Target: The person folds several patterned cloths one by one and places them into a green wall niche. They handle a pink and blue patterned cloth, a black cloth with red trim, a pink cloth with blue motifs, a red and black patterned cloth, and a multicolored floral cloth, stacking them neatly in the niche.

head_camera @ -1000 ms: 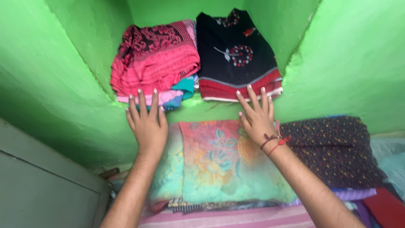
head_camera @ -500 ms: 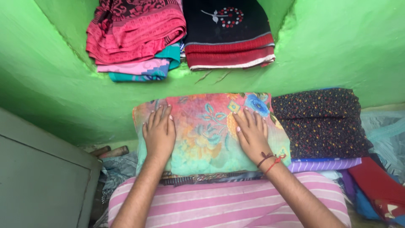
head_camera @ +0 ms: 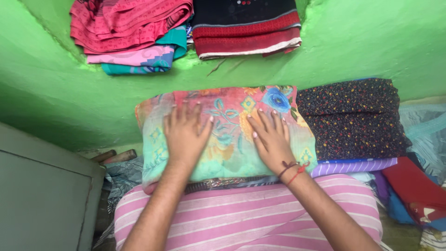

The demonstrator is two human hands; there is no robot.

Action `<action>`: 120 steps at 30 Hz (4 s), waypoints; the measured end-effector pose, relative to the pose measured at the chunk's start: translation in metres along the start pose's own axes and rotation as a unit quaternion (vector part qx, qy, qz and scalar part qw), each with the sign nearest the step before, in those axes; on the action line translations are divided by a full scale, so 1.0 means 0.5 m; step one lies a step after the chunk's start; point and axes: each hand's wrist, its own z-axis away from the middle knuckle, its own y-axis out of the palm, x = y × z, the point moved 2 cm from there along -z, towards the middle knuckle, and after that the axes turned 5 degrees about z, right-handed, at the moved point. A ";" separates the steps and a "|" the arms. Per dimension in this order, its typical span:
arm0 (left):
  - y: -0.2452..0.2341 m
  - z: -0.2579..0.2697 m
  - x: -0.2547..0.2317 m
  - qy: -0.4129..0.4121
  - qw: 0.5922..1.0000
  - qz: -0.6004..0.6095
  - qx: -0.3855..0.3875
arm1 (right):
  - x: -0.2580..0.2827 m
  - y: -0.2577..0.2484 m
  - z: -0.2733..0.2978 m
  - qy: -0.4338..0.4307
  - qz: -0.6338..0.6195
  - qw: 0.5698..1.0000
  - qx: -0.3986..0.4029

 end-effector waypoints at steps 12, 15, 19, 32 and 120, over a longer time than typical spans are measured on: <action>-0.013 0.022 -0.013 0.014 0.997 -0.064 -0.034 | -0.218 0.042 0.157 0.154 -0.230 0.960 -0.040; -0.017 0.040 -0.061 0.028 0.997 -0.070 0.006 | -0.252 0.049 0.187 0.188 -0.279 0.941 -0.040; 0.007 0.079 -0.143 0.098 0.989 0.056 0.099 | -0.261 0.037 0.214 0.331 -0.476 0.813 -0.052; 0.110 0.114 -0.299 0.343 0.917 -0.083 0.188 | -0.236 -0.018 0.216 0.415 -0.711 0.564 -0.067; -0.111 0.100 0.033 0.095 0.992 -0.078 0.039 | -0.139 0.058 0.096 0.469 -0.766 0.431 -0.079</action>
